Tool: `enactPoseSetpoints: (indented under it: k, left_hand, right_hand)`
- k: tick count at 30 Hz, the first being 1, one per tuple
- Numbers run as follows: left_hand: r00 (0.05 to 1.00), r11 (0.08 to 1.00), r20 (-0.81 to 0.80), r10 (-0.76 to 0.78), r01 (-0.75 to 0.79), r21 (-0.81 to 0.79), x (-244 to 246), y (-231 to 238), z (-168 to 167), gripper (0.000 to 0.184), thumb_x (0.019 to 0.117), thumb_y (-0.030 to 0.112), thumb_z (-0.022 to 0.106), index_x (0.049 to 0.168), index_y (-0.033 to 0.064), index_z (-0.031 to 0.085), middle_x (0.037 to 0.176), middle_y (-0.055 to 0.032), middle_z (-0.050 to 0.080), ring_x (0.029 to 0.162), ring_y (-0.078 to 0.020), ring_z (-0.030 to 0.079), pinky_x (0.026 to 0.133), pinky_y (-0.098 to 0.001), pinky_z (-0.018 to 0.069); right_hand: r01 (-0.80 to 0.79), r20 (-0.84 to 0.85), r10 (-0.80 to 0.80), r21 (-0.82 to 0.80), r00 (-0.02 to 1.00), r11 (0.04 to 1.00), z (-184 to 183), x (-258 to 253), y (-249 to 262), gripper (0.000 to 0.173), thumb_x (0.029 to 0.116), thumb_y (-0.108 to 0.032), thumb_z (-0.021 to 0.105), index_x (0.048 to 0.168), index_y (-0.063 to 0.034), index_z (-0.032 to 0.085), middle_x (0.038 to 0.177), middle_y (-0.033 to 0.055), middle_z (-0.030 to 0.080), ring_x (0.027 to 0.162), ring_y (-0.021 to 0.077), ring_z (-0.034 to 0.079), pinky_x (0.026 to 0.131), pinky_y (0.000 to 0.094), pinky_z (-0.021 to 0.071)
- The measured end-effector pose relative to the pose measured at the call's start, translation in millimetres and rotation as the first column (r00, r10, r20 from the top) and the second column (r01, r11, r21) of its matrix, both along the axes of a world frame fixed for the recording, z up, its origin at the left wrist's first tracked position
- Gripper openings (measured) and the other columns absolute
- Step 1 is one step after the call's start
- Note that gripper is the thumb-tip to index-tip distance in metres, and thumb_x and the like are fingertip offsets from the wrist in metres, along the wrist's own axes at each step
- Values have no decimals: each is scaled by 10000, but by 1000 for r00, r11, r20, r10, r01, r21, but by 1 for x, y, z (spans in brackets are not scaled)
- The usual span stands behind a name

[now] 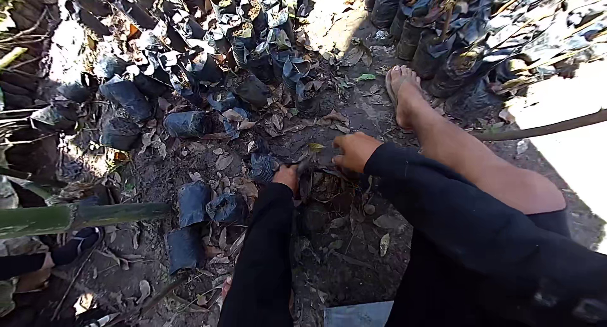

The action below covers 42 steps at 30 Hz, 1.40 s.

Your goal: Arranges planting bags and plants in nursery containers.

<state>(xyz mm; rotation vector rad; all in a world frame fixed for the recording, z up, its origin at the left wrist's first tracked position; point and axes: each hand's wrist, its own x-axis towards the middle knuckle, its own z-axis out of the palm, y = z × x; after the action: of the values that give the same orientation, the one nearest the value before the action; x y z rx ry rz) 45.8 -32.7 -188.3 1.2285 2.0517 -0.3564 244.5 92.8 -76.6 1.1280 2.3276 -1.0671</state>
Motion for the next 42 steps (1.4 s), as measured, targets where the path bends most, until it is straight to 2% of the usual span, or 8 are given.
enactPoseSetpoints:
  k: [11, 15, 23, 27, 30, 34, 38, 42]
  left_hand:
    - [916, 931, -258, -309, 347, 118, -1, 119, 181, 528, 939, 110, 695, 1447, 205, 590, 1365, -252, 578, 1314, -500, 491, 923, -716, 469]
    - [774, 783, -270, -573, 614, 99, 40, 129, 177, 533, 851, 80, 776, 1346, 251, 680, 1279, -133, 669, 1281, -424, 535, 936, -675, 461]
    - [596, 537, -335, -730, 803, 258, 83, 130, 152, 203, 889, 38, 702, 1040, 156, 765, 1215, -20, 697, 1260, -292, 568, 1084, -676, 322]
    - [805, 442, -298, -513, 545, 713, 68, 109, 141, 546, 846, 2, 731, 1374, 103, 634, 1364, -115, 648, 1333, -342, 561, 1068, -686, 394]
    - [989, 541, -5, -146, 84, 837, 55, 80, 146, 588, 966, 86, 632, 1528, 80, 458, 1383, -183, 613, 1301, -365, 569, 1068, -609, 445]
    - [816, 591, 321, 481, -573, 568, 38, 10, 109, 466, 1077, 403, 501, 1333, 28, 608, 1183, -216, 684, 1090, -354, 668, 958, -585, 515]
    - [685, 708, 242, 687, -706, -11, 62, -52, 40, 806, 1016, 692, 382, 1167, -39, 687, 1120, -284, 673, 1036, -412, 666, 909, -627, 506]
    - [709, 736, 256, 657, -677, -17, 90, -69, 10, 691, 1055, 600, 406, 1110, -22, 701, 1077, -250, 692, 1033, -383, 673, 930, -592, 502]
  right_hand:
    - [243, -146, -234, 44, 961, 969, 26, 14, 21, 449, 975, -333, 693, 1321, -52, 635, 1129, 201, 716, 1040, 383, 695, 902, 625, 537]
    - [321, -235, -296, 77, 926, 944, 36, 16, 33, 783, 889, -216, 788, 1550, -76, 392, 1525, 202, 466, 1334, 412, 523, 1057, 609, 472]
    - [356, -245, -493, -443, 835, 823, -3, 17, 35, 384, 1042, -133, 552, 1408, -28, 502, 1075, 162, 705, 873, 241, 734, 813, 422, 617]
    - [491, -282, -755, -616, 592, 616, 8, 17, 47, 394, 1100, -195, 484, 1449, -15, 445, 1051, 201, 684, 801, 258, 722, 756, 413, 618]
    - [602, -290, -742, -444, 604, 663, 9, 20, 79, 464, 1088, -252, 521, 1488, -39, 425, 1152, 162, 684, 928, 233, 715, 827, 412, 601]
    - [570, -207, -541, 125, 816, 812, 18, 36, 105, 767, 990, -521, 612, 1519, 4, 429, 1448, 306, 525, 1389, 480, 456, 1147, 694, 290]
    - [359, -38, -357, 63, 933, 931, 17, 15, 64, 453, 1018, -420, 610, 1177, -4, 697, 1081, 230, 718, 1001, 401, 696, 904, 643, 519]
    - [134, 273, -54, -283, 960, 950, -18, -2, -18, 456, 1039, -379, 600, 1131, 64, 658, 956, 233, 704, 773, 333, 715, 741, 502, 600]
